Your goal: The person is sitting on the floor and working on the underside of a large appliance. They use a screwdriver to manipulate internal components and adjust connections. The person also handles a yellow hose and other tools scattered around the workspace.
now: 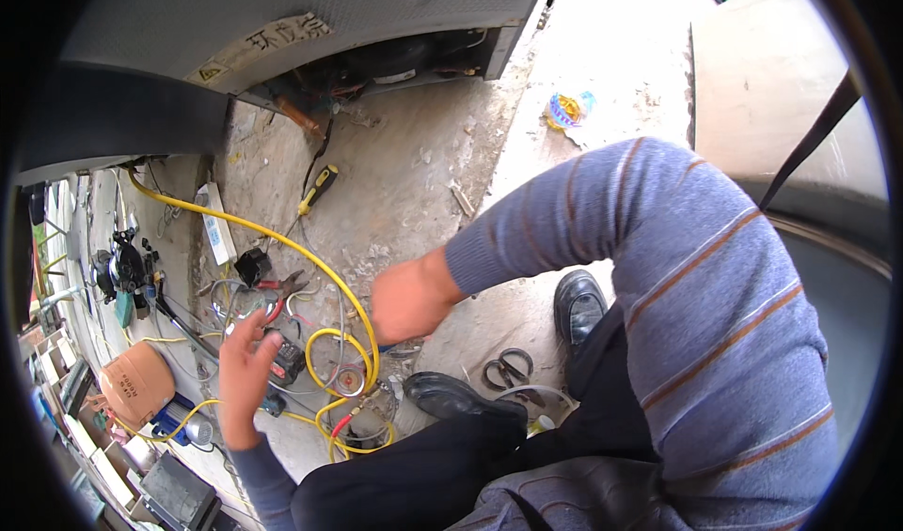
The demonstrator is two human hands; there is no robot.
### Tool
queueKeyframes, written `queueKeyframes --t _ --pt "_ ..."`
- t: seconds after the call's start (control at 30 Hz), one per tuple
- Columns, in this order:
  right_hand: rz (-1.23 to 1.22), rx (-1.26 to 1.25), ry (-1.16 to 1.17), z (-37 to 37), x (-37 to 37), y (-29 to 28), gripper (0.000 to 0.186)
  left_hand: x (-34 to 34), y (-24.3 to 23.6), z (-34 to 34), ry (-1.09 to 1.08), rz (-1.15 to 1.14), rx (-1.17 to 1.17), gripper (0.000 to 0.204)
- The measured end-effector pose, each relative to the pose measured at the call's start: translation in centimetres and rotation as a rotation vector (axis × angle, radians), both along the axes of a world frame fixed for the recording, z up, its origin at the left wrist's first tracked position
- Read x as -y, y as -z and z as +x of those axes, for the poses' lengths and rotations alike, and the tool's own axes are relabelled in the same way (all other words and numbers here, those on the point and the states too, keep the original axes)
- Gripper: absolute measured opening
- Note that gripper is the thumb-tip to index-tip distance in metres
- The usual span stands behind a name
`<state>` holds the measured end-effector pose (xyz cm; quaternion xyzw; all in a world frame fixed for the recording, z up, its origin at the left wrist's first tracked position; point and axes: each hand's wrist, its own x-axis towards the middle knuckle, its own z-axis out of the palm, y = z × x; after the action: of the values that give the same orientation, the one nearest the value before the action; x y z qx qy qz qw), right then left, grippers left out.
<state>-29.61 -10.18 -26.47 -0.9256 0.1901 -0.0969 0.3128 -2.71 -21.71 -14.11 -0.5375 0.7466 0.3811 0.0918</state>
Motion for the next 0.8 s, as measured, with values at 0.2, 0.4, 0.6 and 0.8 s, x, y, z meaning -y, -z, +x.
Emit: queueKeyframes --t 0.2,0.4,0.6,0.8 --pt "-0.014 -0.057 0.049 -5.5 -6.1 1.1 0.026 -8.7 -16.4 -10.7 0.662 -0.134 -0.079 0.052" --pt "-0.012 0.048 0.154 -7.8 -6.9 0.1 0.031 -12.7 -18.4 -13.3 0.786 0.019 -0.411 0.045" --pt "-0.082 -0.272 0.38 -19.5 -9.1 -1.0 0.031 -14.5 -17.5 -15.0 0.803 -0.288 -0.66 0.041" --pt "-0.093 -0.743 0.685 -27.5 -3.2 -3.9 0.015 -16.3 -18.7 -15.3 0.859 -0.372 -0.906 0.041"
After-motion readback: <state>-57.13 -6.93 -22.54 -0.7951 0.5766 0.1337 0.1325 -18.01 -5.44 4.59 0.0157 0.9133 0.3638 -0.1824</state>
